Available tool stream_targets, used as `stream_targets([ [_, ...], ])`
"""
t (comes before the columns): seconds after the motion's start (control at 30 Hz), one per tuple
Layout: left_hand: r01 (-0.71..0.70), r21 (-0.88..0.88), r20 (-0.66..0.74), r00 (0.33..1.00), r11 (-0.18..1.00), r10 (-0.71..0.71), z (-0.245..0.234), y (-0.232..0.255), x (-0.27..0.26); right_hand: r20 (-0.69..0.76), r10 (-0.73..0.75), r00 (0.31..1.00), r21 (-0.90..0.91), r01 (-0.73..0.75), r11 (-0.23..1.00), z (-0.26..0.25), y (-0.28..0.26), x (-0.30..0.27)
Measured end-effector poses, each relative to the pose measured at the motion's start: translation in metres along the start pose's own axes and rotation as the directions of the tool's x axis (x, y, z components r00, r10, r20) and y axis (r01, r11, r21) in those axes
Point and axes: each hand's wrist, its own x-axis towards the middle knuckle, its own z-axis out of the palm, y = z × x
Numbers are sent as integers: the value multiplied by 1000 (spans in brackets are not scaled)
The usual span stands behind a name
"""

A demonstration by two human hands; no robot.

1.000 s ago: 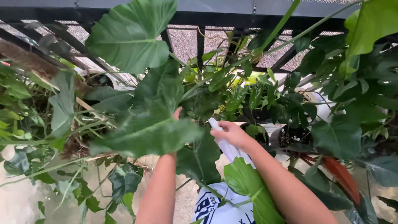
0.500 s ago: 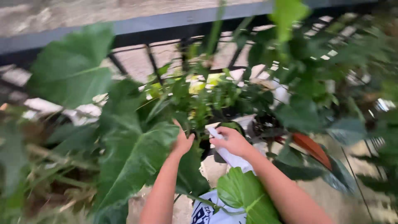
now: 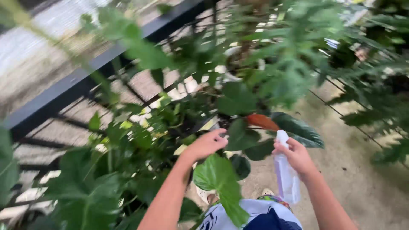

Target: Spraying water on potted plants and leaves using a spray bottle.

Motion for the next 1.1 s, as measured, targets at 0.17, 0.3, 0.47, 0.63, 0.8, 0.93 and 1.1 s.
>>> stream_targets([
  [0.17, 4, 249, -115, 993, 968, 26, 48, 82, 52, -12, -5, 1000, -14, 5, 1000, -94, 70, 19],
  [0.3, 58, 277, -162, 987, 959, -13, 122, 162, 64, 30, -80, 996, 240, 71, 968, -155, 82, 29],
  [0.47, 95, 155, -59, 994, 983, -87, 227, 173, 110, 80, -33, 996, 131, 22, 991, -215, 94, 26],
  [0.63, 95, -20, -85, 992, 995, -97, 283, 114, 174, 155, -60, 986, 202, 27, 979, -243, 76, 35],
  [0.8, 82, -120, -179, 978, 989, -103, 311, 101, 220, 169, -116, 979, 326, 56, 944, -258, 62, 69],
  [0.93, 53, -231, -273, 955, 972, -117, 326, 65, 273, 217, -140, 966, 354, 55, 934, -263, 37, 101],
  [1.1, -87, -395, -242, 970, 914, -12, 351, 63, 330, 222, -165, 961, 390, 68, 918, -268, -21, 156],
])
